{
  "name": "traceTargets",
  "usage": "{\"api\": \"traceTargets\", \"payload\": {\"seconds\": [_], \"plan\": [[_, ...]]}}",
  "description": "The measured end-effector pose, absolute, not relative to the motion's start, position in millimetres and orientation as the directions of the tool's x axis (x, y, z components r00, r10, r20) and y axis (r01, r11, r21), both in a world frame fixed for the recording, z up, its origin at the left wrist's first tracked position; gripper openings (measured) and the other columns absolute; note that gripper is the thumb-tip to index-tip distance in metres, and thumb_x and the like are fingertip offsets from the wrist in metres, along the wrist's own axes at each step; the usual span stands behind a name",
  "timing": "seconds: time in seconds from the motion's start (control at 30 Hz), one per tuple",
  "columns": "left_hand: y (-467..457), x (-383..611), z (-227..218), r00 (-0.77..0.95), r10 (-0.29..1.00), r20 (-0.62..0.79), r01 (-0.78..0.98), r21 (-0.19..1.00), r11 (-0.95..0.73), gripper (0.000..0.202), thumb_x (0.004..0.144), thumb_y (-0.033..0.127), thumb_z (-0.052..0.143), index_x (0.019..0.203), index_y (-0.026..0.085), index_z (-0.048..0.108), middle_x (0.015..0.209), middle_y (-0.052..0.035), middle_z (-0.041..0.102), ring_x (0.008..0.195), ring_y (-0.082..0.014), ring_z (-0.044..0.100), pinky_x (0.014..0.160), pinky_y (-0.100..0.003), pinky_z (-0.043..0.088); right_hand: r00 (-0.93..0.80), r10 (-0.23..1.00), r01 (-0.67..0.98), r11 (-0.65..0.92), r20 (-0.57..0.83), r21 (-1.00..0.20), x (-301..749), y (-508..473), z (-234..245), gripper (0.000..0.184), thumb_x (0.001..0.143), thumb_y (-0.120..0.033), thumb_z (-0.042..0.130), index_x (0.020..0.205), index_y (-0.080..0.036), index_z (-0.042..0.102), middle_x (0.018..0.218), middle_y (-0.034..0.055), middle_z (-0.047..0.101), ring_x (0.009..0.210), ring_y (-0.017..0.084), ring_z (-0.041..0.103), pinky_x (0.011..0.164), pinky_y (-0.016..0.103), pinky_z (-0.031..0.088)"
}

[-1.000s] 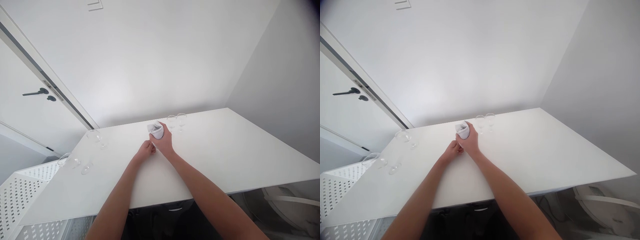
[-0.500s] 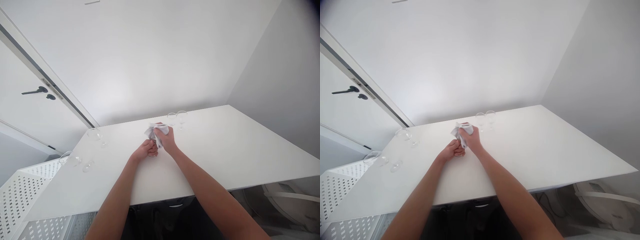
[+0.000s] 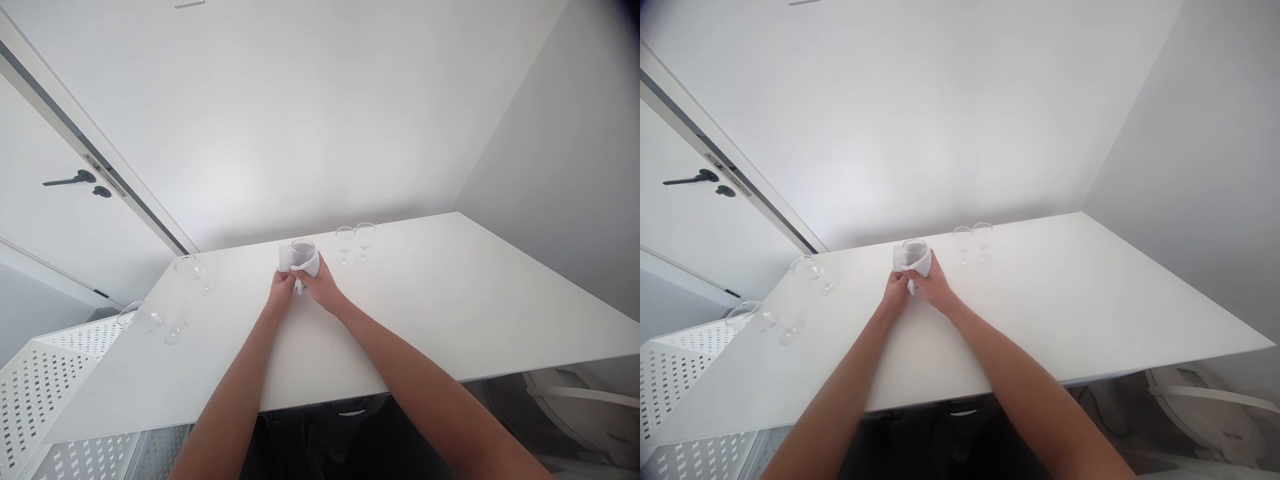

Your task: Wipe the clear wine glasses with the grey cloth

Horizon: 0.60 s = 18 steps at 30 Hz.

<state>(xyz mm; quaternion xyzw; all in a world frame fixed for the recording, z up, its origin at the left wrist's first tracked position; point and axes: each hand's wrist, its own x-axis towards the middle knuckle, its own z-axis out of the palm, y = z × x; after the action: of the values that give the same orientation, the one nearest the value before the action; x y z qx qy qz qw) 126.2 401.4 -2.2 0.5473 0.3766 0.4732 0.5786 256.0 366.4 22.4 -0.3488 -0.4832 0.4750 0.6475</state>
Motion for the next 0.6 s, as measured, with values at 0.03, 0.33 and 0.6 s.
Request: {"api": "traceTargets", "payload": {"seconds": [0.03,0.33,0.6], "plan": [[403,126,-4,0.210,0.974,0.089,-0.107,0.992,-0.068,0.040,0.078,0.054,0.080,0.073,0.016,0.065,0.066,-0.0025,0.060,0.067,-0.0169,0.055,0.063,-0.030,0.043,0.088,0.946,-0.256,0.323,0.311,-0.911,256,369,20,0.057,0.076,-0.044,0.084,0.124,-0.026,0.058,0.118,0.0067,0.066,0.108,0.022,0.062,0.088,0.035,0.054],[404,117,12,0.135,0.979,0.153,-0.559,0.827,-0.052,0.036,0.083,0.048,0.073,0.108,0.021,0.071,0.130,-0.0117,0.068,0.120,-0.0314,0.065,0.100,-0.047,0.050,-0.109,0.989,-0.475,-0.139,-0.098,-0.869,257,369,17,0.050,0.078,-0.064,0.076,0.094,-0.017,0.066,0.086,0.0046,0.066,0.079,0.018,0.058,0.070,0.030,0.047],[398,119,18,0.144,0.972,0.185,-0.492,0.865,-0.092,0.052,0.086,0.056,0.073,0.121,0.019,0.071,0.126,-0.0159,0.072,0.113,-0.0300,0.069,0.096,-0.042,0.054,-0.232,0.973,-0.238,-0.066,-0.009,-0.969,255,365,17,0.035,0.075,-0.047,0.083,0.087,-0.019,0.066,0.084,0.0038,0.065,0.081,0.019,0.056,0.073,0.031,0.043]]}}
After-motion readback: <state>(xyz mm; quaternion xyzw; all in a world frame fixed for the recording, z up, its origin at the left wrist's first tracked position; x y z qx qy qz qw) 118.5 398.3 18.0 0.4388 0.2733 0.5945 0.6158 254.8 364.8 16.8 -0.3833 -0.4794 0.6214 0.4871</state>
